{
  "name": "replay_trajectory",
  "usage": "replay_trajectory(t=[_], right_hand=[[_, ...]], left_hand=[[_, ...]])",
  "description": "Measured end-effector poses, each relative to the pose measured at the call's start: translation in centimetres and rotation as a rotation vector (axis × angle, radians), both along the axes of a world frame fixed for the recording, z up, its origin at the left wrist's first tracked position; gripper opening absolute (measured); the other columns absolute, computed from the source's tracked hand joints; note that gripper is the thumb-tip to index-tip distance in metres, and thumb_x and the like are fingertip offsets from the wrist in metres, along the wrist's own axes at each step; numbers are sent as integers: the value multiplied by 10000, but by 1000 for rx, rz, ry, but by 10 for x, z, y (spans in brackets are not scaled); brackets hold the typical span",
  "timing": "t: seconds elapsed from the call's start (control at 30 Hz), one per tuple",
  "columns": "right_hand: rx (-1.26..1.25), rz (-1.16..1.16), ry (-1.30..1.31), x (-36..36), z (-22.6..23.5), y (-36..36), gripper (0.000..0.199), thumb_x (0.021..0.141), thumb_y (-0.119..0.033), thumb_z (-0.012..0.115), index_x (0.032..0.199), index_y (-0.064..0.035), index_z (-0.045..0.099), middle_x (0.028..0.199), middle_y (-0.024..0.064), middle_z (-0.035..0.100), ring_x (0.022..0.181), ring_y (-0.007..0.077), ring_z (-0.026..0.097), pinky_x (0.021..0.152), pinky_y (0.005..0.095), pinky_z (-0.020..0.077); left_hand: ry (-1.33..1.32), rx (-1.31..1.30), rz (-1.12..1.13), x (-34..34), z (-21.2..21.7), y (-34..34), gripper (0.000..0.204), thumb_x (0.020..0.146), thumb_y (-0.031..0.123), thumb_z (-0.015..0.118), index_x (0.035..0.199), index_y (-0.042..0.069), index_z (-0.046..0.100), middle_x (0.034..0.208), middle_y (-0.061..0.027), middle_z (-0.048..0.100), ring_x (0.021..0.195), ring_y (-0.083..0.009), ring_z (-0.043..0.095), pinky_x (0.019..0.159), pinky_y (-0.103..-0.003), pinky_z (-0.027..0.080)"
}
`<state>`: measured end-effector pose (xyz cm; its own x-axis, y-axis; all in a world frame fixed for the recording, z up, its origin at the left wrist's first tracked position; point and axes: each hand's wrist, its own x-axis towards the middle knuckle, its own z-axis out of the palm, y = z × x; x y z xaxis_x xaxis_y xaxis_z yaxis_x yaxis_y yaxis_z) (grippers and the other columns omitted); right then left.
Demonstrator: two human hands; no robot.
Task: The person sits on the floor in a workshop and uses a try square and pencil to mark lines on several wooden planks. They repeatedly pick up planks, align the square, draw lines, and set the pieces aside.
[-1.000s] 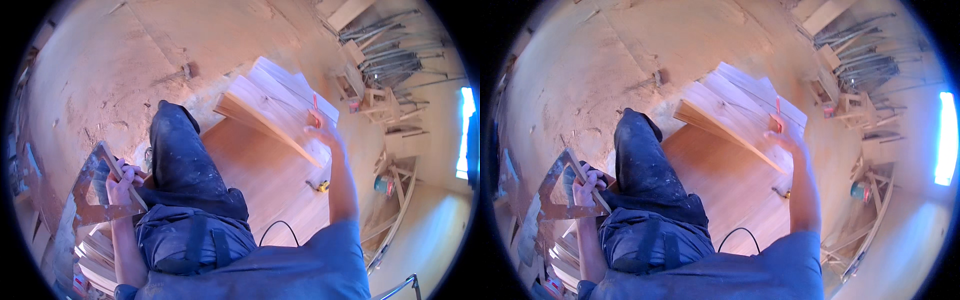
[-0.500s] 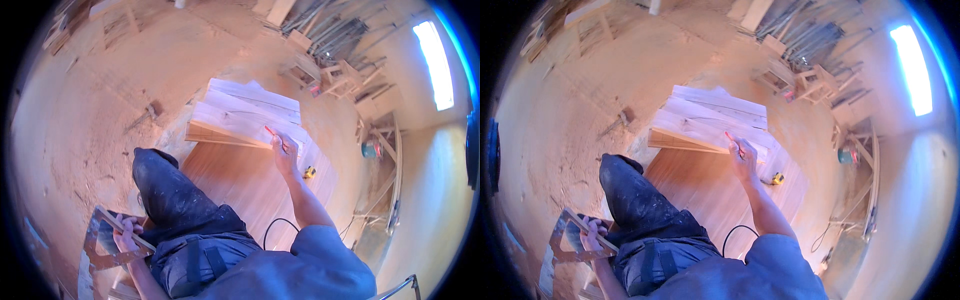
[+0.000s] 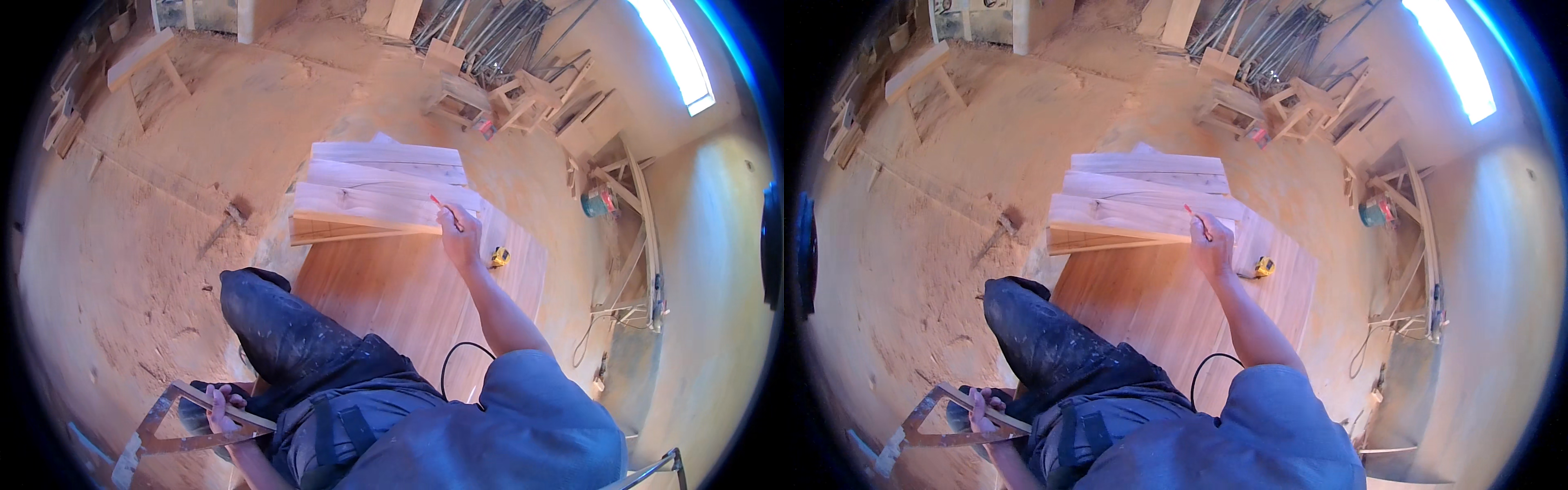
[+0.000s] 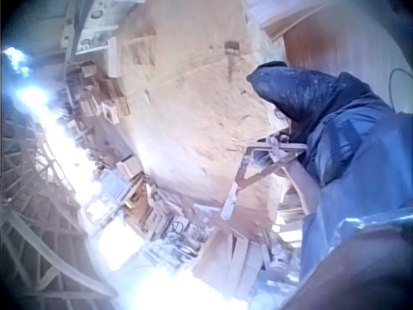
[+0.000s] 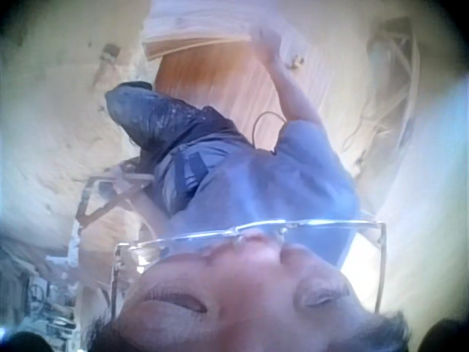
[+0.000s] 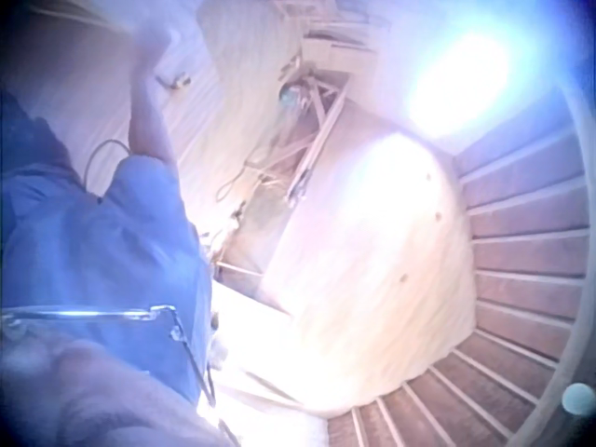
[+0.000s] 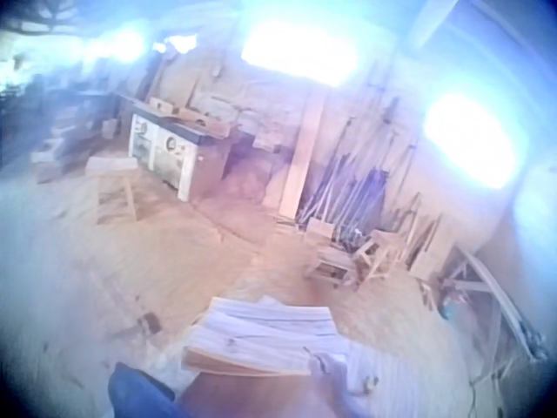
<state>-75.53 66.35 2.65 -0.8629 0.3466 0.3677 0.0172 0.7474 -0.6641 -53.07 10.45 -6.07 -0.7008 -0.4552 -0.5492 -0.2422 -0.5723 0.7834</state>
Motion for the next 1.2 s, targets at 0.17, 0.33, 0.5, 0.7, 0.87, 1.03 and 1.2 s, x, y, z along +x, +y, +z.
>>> replay_trajectory(t=[0.17, 0.33, 0.5, 0.7, 0.87, 1.03, 1.2], right_hand=[[88, 14, -57, 15, 11, -10, 165, 957, -117, 643, 1024, -13, 753, 756, 124, 701, 658, 132, 650, 610, 310, 487], [116, -49, 76, -5, 4, -2, 174, 952, -134, 641, 1034, -33, 757, 778, 129, 712, 645, 180, 655, 610, 318, 490], [172, -35, -134, 17, 25, -9, 167, 958, -130, 634, 1060, -63, 748, 890, 179, 739, 755, 301, 726, 686, 385, 552], [158, 138, 21, -1, 6, -33, 285, 937, -125, 699, 1215, -62, 686, 1011, 183, 739, 840, 324, 727, 731, 411, 558], [311, 364, -202, -59, -16, -40, 653, 883, -236, 780, 1458, -71, 518, 1344, 214, 623, 1252, 373, 586, 1044, 460, 451], [480, 508, -385, -99, -19, -33, 1172, 719, -412, 890, 1618, -29, 243, 1622, 293, 323, 1538, 437, 264, 1248, 559, 191], [697, 581, -621, -110, -3, -55, 1277, 683, -408, 902, 1641, -27, 150, 1678, 264, 209, 1588, 399, 143, 1274, 544, 143]], left_hand=[[-54, 2, 40, 9, -6, -13, 401, 1014, 381, 682, 1272, 81, 612, 1047, -33, 683, 748, -125, 612, 650, -289, 535], [-32, 41, 39, 8, -8, -11, 402, 1033, 333, 658, 1325, 67, 586, 1057, -49, 686, 764, -133, 616, 669, -295, 546], [-50, -3, 74, 7, 2, -7, 430, 1030, 326, 664, 1337, 44, 560, 1043, -78, 685, 720, -146, 620, 652, -300, 553], [-58, 65, 89, 9, 6, 2, 480, 1024, 286, 672, 1408, 39, 526, 1051, -94, 691, 716, -161, 625, 658, -313, 561], [-58, 42, 137, 12, 27, 13, 458, 1023, 217, 660, 1414, 28, 512, 1001, -118, 695, 697, -188, 638, 629, -341, 574], [-8, 106, 198, 24, 22, 15, 449, 1029, 187, 641, 1427, 42, 491, 986, -137, 703, 675, -207, 649, 638, -369, 581], [-23, 79, 244, 24, 27, 20, 472, 1015, 169, 654, 1429, 22, 480, 962, -153, 714, 675, -227, 667, 627, -377, 586]])
